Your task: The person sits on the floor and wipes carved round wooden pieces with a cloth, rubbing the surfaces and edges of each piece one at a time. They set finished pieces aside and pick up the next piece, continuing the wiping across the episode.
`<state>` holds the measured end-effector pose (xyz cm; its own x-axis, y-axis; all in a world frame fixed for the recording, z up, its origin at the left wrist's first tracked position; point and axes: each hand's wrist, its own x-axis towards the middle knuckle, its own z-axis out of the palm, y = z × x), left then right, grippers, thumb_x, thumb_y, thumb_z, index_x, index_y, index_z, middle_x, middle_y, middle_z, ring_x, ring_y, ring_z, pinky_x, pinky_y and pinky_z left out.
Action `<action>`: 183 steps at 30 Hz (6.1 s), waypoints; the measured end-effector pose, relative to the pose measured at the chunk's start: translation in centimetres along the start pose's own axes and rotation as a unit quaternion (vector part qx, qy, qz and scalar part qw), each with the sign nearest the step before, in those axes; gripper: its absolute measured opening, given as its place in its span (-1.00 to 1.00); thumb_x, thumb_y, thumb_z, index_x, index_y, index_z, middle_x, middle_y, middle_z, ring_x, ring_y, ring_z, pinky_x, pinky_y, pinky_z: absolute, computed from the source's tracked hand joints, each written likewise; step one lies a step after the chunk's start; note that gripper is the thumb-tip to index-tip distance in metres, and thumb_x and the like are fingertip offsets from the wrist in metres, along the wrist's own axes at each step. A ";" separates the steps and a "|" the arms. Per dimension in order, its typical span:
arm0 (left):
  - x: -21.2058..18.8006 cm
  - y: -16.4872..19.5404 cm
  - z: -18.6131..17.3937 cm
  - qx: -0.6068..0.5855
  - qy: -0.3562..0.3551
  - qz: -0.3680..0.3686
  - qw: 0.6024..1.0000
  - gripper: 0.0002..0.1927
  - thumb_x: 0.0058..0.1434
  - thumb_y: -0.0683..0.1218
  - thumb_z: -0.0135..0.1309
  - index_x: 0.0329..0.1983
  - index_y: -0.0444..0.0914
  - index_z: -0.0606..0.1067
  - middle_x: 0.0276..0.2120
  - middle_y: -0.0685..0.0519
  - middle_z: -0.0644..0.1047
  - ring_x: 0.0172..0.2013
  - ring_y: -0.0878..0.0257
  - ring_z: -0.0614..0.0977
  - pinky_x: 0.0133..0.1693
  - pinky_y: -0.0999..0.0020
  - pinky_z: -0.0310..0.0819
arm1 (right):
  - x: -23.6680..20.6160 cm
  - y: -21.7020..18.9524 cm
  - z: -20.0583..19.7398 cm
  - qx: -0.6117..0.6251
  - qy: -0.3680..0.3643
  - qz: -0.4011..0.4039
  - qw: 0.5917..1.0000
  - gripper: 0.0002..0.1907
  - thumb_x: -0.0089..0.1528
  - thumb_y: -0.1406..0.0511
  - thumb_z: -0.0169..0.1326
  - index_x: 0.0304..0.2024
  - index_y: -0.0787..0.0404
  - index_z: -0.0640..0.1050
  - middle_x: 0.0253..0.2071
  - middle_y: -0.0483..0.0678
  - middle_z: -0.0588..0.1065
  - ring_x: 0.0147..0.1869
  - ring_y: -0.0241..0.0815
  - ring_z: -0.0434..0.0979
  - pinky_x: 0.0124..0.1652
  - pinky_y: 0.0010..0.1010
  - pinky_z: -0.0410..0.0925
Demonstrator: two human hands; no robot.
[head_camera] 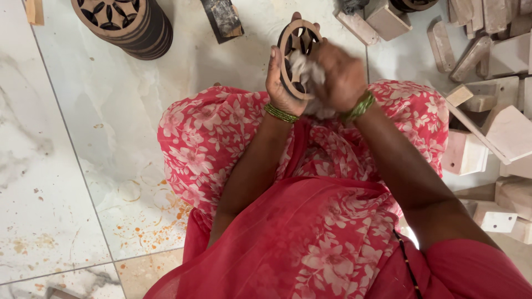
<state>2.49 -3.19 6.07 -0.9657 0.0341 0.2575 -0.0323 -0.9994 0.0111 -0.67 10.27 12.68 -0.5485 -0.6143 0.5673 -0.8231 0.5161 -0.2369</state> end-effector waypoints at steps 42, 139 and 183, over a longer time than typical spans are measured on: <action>0.2 -0.1 0.0 0.150 0.063 -0.019 0.987 -0.21 0.47 0.22 -0.02 0.65 -0.08 0.03 0.37 0.13 0.34 0.31 0.32 0.41 0.34 0.39 0.34 | -1.3 -1.8 -0.2 0.294 0.017 0.016 0.955 -0.61 0.09 0.54 0.32 -0.02 0.37 0.58 0.06 0.12 0.46 0.03 -0.07 0.56 -0.16 -0.37 0.56; -1.0 -1.6 -2.0 0.100 -0.013 -0.045 0.994 -0.24 0.49 0.24 -0.02 0.56 -0.22 0.09 0.25 -0.05 0.43 0.18 0.13 0.55 0.11 0.17 0.57 | -0.9 -3.5 -0.5 0.139 0.073 0.157 0.975 -0.43 0.22 0.69 0.03 0.26 0.30 0.51 0.39 0.16 0.42 0.54 0.13 0.38 0.29 -0.21 0.45; -2.6 -1.5 -5.4 0.054 0.128 -0.053 0.989 -0.36 0.51 0.17 -0.01 0.50 -0.26 0.26 0.24 -0.04 0.47 0.15 0.09 0.51 0.13 0.16 0.47 | 0.6 -0.2 0.8 0.031 0.058 0.047 0.997 -0.46 0.23 0.69 0.02 0.23 0.33 0.60 0.33 0.10 0.49 0.44 0.08 0.47 0.28 -0.22 0.43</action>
<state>3.68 -1.84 0.19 -0.9925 0.1221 -0.0038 -0.1215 -0.9837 0.1324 -0.96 9.36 12.42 -0.6058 -0.4904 0.6265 -0.7783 0.5287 -0.3388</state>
